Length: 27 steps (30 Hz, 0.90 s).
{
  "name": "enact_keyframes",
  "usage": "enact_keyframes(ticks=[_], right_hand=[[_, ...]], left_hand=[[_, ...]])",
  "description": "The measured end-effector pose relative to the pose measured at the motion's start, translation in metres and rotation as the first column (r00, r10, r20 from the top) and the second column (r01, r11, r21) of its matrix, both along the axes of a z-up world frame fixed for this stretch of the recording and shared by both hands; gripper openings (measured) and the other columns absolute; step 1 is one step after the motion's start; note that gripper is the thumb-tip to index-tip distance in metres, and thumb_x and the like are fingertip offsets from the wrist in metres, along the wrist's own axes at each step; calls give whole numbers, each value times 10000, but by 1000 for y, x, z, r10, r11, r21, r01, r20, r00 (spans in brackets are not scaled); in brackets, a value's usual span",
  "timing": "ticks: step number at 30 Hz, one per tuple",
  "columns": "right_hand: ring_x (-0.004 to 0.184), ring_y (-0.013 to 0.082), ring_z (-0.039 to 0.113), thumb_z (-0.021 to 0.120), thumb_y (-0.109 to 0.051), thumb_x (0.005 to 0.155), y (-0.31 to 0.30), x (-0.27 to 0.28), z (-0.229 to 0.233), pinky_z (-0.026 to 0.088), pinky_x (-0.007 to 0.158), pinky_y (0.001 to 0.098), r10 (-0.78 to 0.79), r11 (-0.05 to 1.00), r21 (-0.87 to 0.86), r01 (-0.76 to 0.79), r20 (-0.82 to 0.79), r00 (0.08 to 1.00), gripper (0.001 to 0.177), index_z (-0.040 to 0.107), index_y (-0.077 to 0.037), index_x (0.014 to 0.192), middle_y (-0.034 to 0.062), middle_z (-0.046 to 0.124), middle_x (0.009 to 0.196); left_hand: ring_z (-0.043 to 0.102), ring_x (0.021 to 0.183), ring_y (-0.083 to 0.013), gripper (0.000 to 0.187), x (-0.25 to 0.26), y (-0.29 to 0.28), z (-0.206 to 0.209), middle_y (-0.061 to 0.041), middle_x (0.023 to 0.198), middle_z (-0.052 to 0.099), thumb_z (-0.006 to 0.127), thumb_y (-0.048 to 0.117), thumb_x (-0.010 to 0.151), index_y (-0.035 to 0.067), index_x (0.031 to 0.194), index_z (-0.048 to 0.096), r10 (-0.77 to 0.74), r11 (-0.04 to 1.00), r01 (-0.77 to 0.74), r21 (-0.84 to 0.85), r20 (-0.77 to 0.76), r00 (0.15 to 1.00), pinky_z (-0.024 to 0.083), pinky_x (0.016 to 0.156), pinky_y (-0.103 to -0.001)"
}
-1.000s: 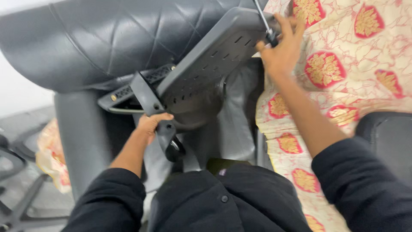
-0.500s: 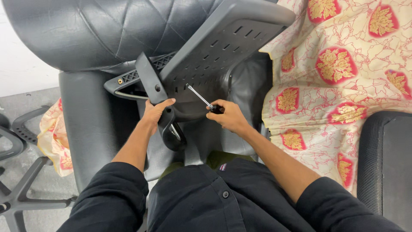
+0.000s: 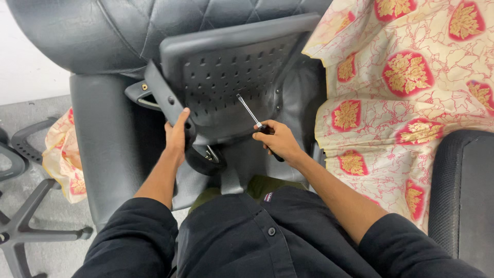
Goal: The person assembles a black plastic chair by attaching the armrests to the seat using a screwdriver. They align the parts, insert screws, and tighten them to secure the armrests in place.
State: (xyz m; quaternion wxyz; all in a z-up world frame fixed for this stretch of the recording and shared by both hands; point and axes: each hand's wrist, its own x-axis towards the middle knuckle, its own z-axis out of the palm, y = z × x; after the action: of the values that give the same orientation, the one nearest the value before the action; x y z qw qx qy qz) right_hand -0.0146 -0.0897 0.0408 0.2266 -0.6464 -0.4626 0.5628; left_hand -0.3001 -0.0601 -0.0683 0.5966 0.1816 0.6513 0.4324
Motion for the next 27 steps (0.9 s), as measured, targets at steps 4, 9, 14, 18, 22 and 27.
enact_keyframes(ticks=[4, 9, 14, 18, 22, 27], right_hand=[[600, 54, 551, 731, -161, 859, -9, -2, -9, 463, 473, 237, 17, 1000, -14, -18, -17, 1000, 333, 677, -32, 1161, -14, 604, 770], [599, 56, 551, 729, -155, 866, -26, -3, -25, 464, 466, 245, 35, 999, -34, -36, -48, 998, 335, 660, -22, 1166, -12, 594, 772], [600, 60, 550, 731, -149, 864, -49, -1, -37, 463, 473, 243, 22, 997, -71, -25, -45, 999, 340, 661, -23, 1172, -13, 601, 774], [591, 64, 555, 731, -157, 868, -69, 6, -40, 469, 485, 242, 37, 998, -41, -39, -37, 999, 338, 666, -22, 1171, -10, 612, 761], [593, 62, 553, 728, -149, 870, -84, 10, -38, 465, 497, 243, 13, 999, -52, -15, -24, 1000, 328, 668, -25, 1168, -10, 607, 755], [601, 62, 544, 728, -140, 879, -101, 13, -63, 460, 506, 242, -6, 998, -60, 1, -77, 997, 290, 659, -21, 1135, -19, 597, 759]], left_hand=[[528, 1311, -277, 985, -19, -16, -11, -152, 1434, 521, 682, 632, 792, 27, 1506, 374, 26, 1000, -26, 13, 2, 1000, 407, 1114, -418], [383, 1415, -270, 945, -26, -17, -30, -127, 1581, 369, 588, 672, 910, 70, 1577, 294, 24, 999, -27, -26, -130, 991, 297, 1158, -464], [441, 1387, -326, 729, -2, -32, -33, -99, 1526, 427, 597, 569, 926, 142, 1497, 444, 78, 996, -88, 12, -596, 799, 333, 1118, -516], [497, 1272, -348, 519, 18, -75, -25, -118, 1395, 531, 701, 347, 950, 84, 1371, 549, 309, 941, -55, 334, -782, 542, 417, 1025, -492], [549, 1108, -260, 360, 30, -111, -17, -91, 1227, 581, 718, 184, 958, 84, 1281, 593, 411, 900, -117, 420, -727, 550, 469, 979, -411], [588, 826, -158, 297, 38, -148, -54, -53, 992, 633, 676, 146, 942, 63, 1215, 593, 437, 892, -306, 333, -462, 771, 514, 759, -324]])
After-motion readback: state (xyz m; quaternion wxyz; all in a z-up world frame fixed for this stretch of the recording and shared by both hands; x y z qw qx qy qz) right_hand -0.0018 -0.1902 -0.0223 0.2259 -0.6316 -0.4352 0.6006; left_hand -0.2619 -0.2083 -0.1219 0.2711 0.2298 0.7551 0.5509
